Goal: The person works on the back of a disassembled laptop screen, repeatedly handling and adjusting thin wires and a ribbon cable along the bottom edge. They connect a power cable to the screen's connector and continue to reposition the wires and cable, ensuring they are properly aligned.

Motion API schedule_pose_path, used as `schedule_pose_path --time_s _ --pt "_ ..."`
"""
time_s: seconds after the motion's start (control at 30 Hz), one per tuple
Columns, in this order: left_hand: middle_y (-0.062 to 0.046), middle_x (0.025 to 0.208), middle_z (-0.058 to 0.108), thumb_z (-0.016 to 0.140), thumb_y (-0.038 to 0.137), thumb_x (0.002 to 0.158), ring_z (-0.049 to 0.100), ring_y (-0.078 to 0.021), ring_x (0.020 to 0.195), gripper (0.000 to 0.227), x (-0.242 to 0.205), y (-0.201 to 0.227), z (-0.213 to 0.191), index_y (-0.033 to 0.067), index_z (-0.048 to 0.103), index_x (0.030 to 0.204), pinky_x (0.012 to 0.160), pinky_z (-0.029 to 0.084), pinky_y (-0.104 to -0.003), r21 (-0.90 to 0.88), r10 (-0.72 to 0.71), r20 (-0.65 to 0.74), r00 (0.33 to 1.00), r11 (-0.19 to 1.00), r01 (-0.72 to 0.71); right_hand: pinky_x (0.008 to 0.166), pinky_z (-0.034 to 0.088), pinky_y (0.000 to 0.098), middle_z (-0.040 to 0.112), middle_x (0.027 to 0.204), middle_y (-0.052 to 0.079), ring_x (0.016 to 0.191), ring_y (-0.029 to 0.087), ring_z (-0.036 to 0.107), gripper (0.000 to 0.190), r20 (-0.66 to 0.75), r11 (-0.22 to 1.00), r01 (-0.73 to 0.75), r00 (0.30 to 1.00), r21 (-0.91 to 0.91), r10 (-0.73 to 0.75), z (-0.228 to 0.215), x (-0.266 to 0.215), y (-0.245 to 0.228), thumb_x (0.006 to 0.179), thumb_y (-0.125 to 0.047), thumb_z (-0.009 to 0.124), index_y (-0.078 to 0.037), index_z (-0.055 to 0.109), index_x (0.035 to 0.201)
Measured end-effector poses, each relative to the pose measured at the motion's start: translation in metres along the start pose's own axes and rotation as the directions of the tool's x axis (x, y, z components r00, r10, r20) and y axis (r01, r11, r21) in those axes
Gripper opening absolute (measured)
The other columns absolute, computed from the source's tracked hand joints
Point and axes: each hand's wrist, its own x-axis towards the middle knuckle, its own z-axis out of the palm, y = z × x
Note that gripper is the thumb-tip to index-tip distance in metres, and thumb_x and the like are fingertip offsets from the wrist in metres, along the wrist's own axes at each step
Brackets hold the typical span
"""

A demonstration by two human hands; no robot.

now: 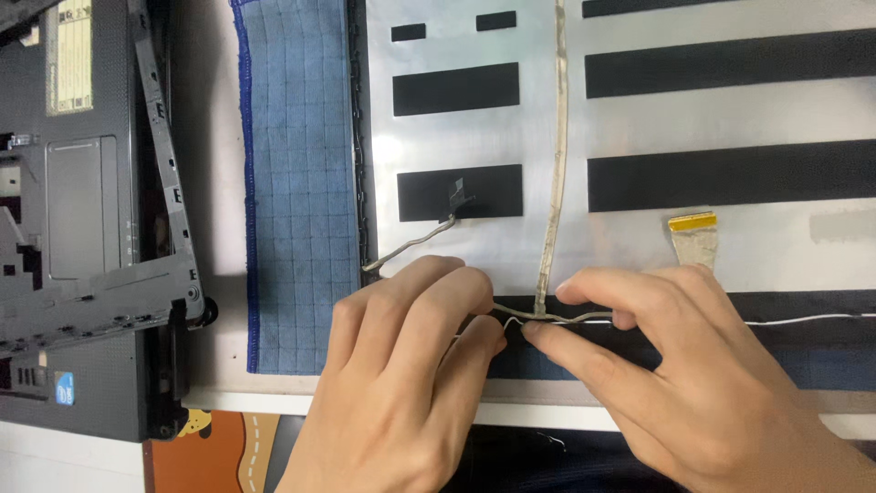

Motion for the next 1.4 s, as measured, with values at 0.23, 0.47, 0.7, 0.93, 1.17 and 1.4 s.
schedule_pose_path --time_s 0.23,0.47,0.7,0.93,1.17,1.4 --pt "-0.01 0.137 0.063 0.057 0.005 0.118 0.068 -0.0358 0.133 0.012 0.003 -0.005 -0.006 0.004 0.068 0.112 0.105 0.051 -0.05 0.028 0.06 0.003 0.998 0.998 -0.06 0.089 0.054 0.0448 0.063 0.137 0.018 0.096 0.032 0.058 0.039 -0.033 0.999 0.035 0.999 0.005 -0.035 -0.001 0.005 0.0 0.107 0.008 0.059 -0.009 0.081 0.134" --pt "-0.006 0.126 0.063 0.063 0.015 0.115 0.063 -0.0311 0.129 0.016 -0.001 -0.01 -0.01 0.0086 0.076 0.121 0.102 0.045 -0.048 -0.159 -0.036 0.048 0.998 0.986 0.044 0.088 0.055 0.0452 0.064 0.136 0.02 0.098 0.033 0.06 0.041 -0.037 0.999 0.043 0.998 0.011 -0.042 -0.002 0.004 0.0 0.105 0.009 0.063 -0.008 0.078 0.139" --pt "-0.003 0.124 0.065 0.069 0.019 0.114 0.063 -0.0252 0.131 0.016 0.001 -0.012 -0.016 0.0091 0.072 0.126 0.109 0.047 -0.042 -0.284 -0.115 0.123 0.986 0.948 0.146 0.089 0.057 0.0435 0.063 0.136 0.021 0.098 0.033 0.059 0.044 -0.035 0.997 0.077 0.996 -0.009 -0.077 -0.003 0.004 0.002 0.104 0.011 0.062 -0.008 0.079 0.14" --pt "-0.003 0.125 0.069 0.072 0.026 0.11 0.067 -0.0208 0.127 0.014 0.0 -0.013 -0.009 0.013 0.069 0.115 0.112 0.049 -0.034 -0.417 -0.281 0.155 0.947 0.85 0.321 0.089 0.056 0.0436 0.065 0.136 0.019 0.099 0.032 0.06 0.044 -0.043 0.999 0.049 0.998 0.007 -0.049 -0.001 0.003 0.001 0.104 0.012 0.061 -0.008 0.079 0.138" --pt "0.001 0.126 0.072 0.077 0.035 0.107 0.067 -0.0197 0.128 0.02 -0.002 -0.014 -0.007 0.0193 0.071 0.119 0.11 0.049 -0.034 -0.38 -0.378 0.241 0.894 0.81 0.446 0.092 0.056 0.0437 0.065 0.14 0.018 0.104 0.033 0.061 0.044 -0.041 0.999 0.024 0.999 0.036 -0.023 0.0 0.002 0.001 0.104 0.009 0.062 -0.01 0.078 0.141" --pt "-0.011 0.121 0.059 0.079 0.013 0.11 0.058 -0.0329 0.11 0.012 0.003 -0.018 -0.019 0.0102 0.077 0.122 0.089 0.045 -0.046 -0.197 -0.047 0.072 0.996 0.979 0.06 0.087 0.054 0.0415 0.065 0.135 0.015 0.094 0.026 0.057 0.033 -0.085 0.994 -0.048 0.995 0.094 0.056 0.001 0.0 0.0 0.101 -0.008 0.08 -0.009 0.08 0.134"
